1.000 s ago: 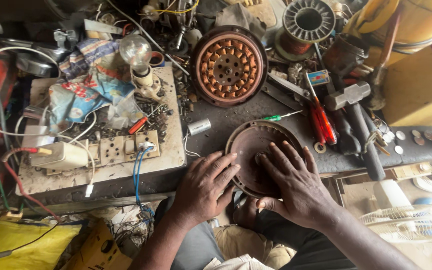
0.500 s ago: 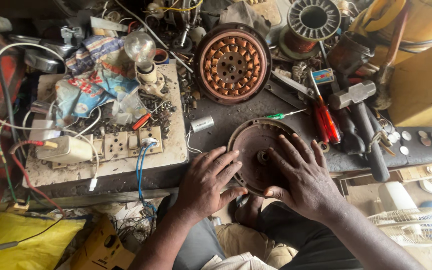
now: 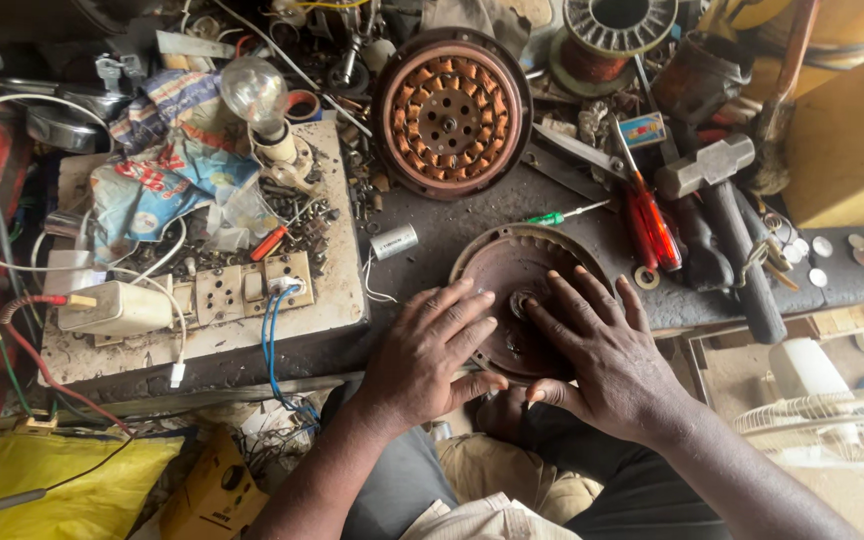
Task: The person works on a disassembled electrical motor, applying lubricant to the bearing area of the stator housing and using a screwdriver to adjust components. They also use a file to smooth a small metal piece and handle pliers and a rag.
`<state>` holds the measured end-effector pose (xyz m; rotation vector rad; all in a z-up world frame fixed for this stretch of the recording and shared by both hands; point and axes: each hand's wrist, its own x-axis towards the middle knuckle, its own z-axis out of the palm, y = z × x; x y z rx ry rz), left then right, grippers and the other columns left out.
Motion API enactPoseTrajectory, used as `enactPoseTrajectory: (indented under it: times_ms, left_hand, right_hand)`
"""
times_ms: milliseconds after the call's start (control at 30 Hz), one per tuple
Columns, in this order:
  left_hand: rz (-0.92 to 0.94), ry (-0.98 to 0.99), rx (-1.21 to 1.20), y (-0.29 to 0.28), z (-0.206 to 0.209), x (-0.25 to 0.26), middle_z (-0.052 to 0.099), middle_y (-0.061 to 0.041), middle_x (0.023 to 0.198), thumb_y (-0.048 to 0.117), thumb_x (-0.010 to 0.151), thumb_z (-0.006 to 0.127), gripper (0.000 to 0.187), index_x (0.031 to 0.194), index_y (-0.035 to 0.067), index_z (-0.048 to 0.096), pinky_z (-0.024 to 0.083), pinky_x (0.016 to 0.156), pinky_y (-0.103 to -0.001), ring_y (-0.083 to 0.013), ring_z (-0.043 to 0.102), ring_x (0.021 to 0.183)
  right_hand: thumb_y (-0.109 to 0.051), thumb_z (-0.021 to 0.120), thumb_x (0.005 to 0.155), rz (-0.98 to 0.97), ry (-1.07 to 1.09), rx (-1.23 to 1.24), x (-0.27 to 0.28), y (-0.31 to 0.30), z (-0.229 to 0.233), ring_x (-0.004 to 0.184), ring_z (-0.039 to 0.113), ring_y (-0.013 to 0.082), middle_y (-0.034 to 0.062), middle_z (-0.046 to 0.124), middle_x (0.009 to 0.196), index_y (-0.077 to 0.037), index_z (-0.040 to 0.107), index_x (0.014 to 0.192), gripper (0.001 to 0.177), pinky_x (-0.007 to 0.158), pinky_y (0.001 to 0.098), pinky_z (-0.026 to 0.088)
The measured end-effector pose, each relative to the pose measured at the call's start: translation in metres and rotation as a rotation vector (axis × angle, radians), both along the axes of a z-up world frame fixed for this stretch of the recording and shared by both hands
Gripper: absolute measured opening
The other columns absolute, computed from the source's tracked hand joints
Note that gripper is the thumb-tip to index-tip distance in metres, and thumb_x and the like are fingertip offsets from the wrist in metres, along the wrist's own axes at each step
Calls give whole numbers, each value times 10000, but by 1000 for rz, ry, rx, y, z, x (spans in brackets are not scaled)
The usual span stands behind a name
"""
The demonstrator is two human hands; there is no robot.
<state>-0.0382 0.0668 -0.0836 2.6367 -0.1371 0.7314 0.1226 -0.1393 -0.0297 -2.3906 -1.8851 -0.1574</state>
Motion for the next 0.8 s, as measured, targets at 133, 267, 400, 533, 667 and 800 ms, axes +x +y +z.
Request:
enactPoseTrajectory:
  times_ms: [133, 267, 400, 533, 667, 800]
  left_hand:
    - [2, 10, -49, -2, -3, -1, 586, -184, 1463, 671, 981, 503, 747, 1237, -7, 683, 449, 1159, -494, -371, 510, 1434]
    - [4, 2, -100, -3, 2, -4, 581, -204, 1452, 644, 976, 543, 730, 1245, -21, 676, 459, 1145, -489, -386, 509, 1423]
    - [-5, -30, -122, -2, 10, -4, 587, -198, 1443, 615, 967, 596, 707, 1261, -25, 665, 455, 1172, -493, -383, 514, 1426]
    - [-10, -13, -115, -2, 13, -3, 582, -203, 1444, 603, 958, 617, 706, 1274, -28, 650, 458, 1169, -490, -384, 515, 1424]
    - [-3, -7, -112, -2, 15, -2, 579, -198, 1440, 589, 946, 645, 699, 1280, -25, 641, 461, 1168, -488, -377, 520, 1419]
    - [-2, -10, -129, -2, 16, -3, 580, -192, 1429, 574, 939, 675, 693, 1287, -24, 635, 471, 1166, -482, -368, 525, 1413]
  right_hand:
    - [-826, 368, 867, 53, 13, 18, 1, -5, 3, 1509, 212, 407, 181, 296, 1624, -232, 461, 1489, 865, 1197, 615, 86]
    - [-820, 367, 868, 46, 59, 80, 5, -6, 9, 1510, 213, 398, 185, 299, 1619, -199, 461, 1523, 907, 1208, 607, 96]
    - [-804, 391, 881, -34, 73, 52, 10, -2, 6, 1516, 219, 398, 192, 317, 1618, -103, 448, 1507, 941, 1208, 610, 115]
    - [-787, 414, 872, -6, 26, 45, 11, 0, 1, 1495, 230, 406, 203, 338, 1590, -119, 478, 1477, 902, 1185, 624, 111]
    - [-805, 425, 853, 4, 69, 55, 8, -1, 1, 1495, 238, 399, 195, 354, 1576, -119, 494, 1462, 920, 1182, 626, 104]
    - [-813, 425, 853, 29, 94, 43, 4, -3, 4, 1496, 228, 406, 187, 357, 1573, -110, 497, 1447, 923, 1187, 633, 98]
